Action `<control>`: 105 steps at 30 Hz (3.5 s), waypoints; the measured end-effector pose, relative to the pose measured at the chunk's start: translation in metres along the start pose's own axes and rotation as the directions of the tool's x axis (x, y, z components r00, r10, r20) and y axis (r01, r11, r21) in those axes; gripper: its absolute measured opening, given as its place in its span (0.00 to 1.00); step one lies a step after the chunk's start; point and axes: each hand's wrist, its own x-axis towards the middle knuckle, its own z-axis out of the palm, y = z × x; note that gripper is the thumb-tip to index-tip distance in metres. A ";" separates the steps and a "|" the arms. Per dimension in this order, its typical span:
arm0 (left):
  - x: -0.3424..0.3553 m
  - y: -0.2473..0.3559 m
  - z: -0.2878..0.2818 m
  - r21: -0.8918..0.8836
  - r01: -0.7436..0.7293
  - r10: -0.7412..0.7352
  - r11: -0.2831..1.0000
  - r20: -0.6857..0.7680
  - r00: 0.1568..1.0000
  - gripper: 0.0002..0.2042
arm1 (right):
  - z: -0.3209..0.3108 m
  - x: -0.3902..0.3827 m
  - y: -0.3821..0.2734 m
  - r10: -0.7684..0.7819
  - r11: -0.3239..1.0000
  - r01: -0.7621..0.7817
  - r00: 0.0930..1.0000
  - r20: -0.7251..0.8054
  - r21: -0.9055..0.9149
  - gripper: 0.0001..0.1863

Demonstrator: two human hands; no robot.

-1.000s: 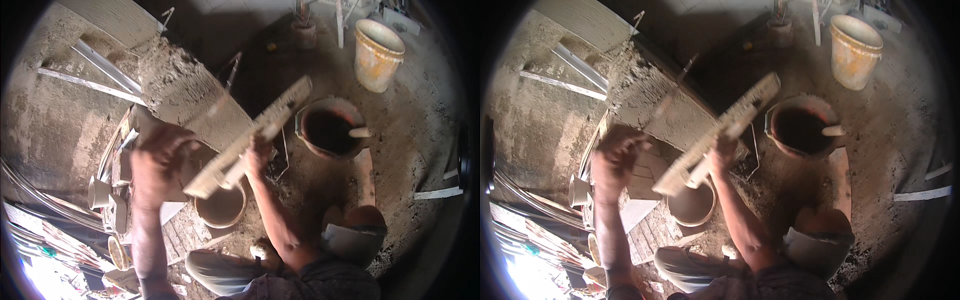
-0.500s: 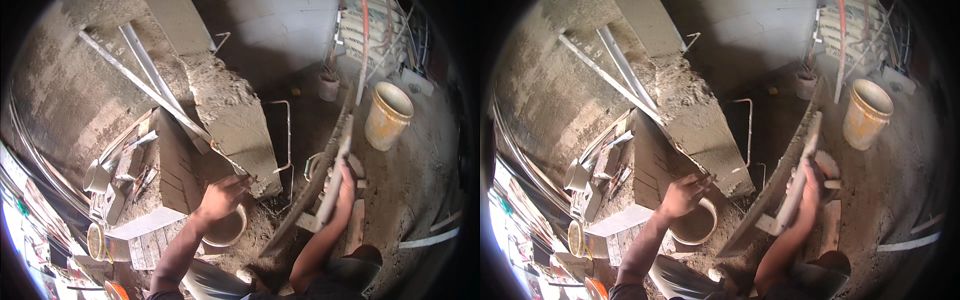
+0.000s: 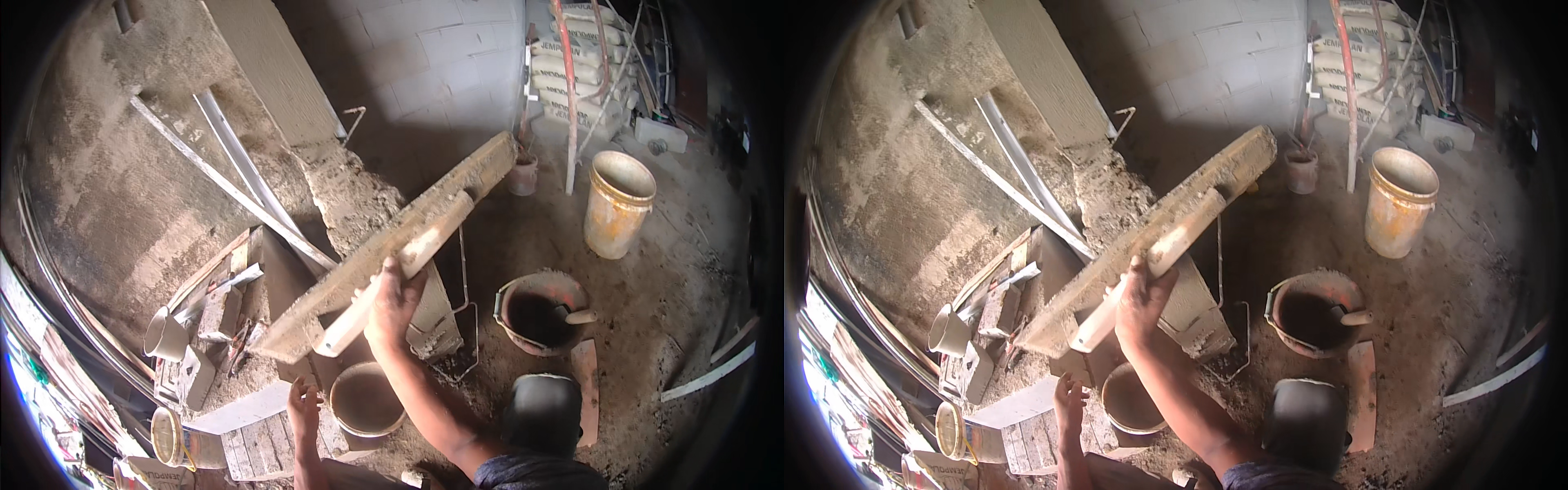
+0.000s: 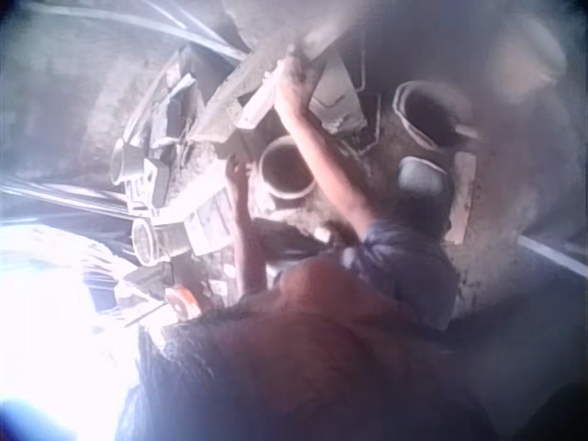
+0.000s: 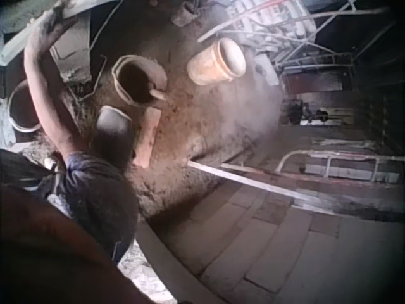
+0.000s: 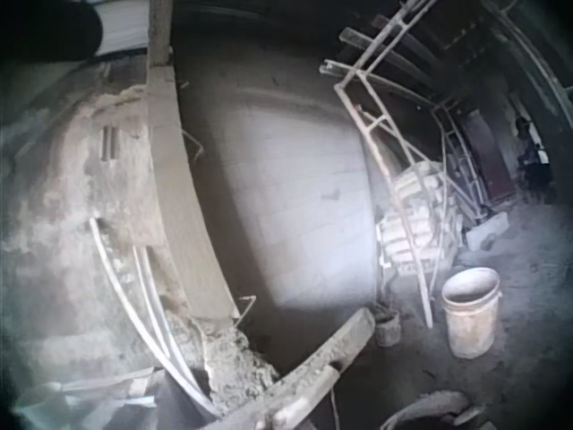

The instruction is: The person applies wet plaster to a vertical wall using a trowel and a wooden float, smoothing the surface in repeated strokes. The person occasionally dips the float into a bucket of water and continues to level the plastered area.

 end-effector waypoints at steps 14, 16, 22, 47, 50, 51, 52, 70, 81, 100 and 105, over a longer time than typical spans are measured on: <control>0.021 -0.030 0.010 -0.015 0.073 -0.071 0.997 0.103 0.992 0.15 | 0.011 0.011 0.005 0.020 0.999 -0.017 0.997 -0.075 0.035 0.23; 0.024 -0.026 0.014 0.012 0.004 -0.005 1.000 0.145 0.989 0.22 | 0.015 0.008 -0.001 0.020 0.999 -0.022 0.997 -0.073 -0.028 0.27; 0.022 -0.020 0.018 0.016 0.025 -0.027 1.000 0.144 0.989 0.24 | 0.020 0.010 -0.005 -0.023 0.998 0.015 0.991 -0.135 -0.057 0.21; 0.025 -0.003 0.032 -0.186 0.025 0.028 0.982 0.274 0.961 0.29 | 0.009 0.025 0.009 -0.037 0.998 0.030 0.994 -0.105 -0.061 0.23; 0.021 -0.006 0.028 -0.057 0.039 -0.021 0.998 0.274 0.961 0.29 | 0.013 0.020 -0.007 -0.043 0.999 0.040 0.990 -0.131 -0.020 0.17; 0.020 -0.006 0.028 -0.024 0.090 -0.081 0.996 0.259 0.962 0.28 | 0.015 0.021 -0.011 -0.153 0.984 0.141 0.982 -0.111 -0.107 0.15; 0.020 -0.007 0.028 0.005 0.110 -0.109 0.994 0.206 0.972 0.29 | 0.013 0.020 -0.009 -0.153 0.978 0.128 0.977 -0.151 -0.164 0.14; 0.025 -0.018 0.031 -0.130 -0.027 0.060 0.991 0.258 0.964 0.27 | 0.020 0.021 -0.020 -0.051 0.994 0.041 0.994 -0.100 -0.098 0.20; 0.023 0.003 0.052 -0.117 -0.032 0.070 0.993 0.343 0.937 0.26 | 0.016 0.022 -0.017 -0.187 0.977 0.185 0.982 -0.009 -0.104 0.12; 0.029 0.012 0.064 -0.100 -0.034 0.068 0.994 0.358 0.931 0.25 | 0.023 0.029 -0.011 -0.079 0.997 0.078 0.990 -0.118 -0.006 0.20; 0.021 0.019 0.067 -0.002 -0.052 0.049 0.999 0.365 0.930 0.25 | 0.046 0.072 -0.057 -0.129 0.984 0.119 0.989 0.068 0.135 0.21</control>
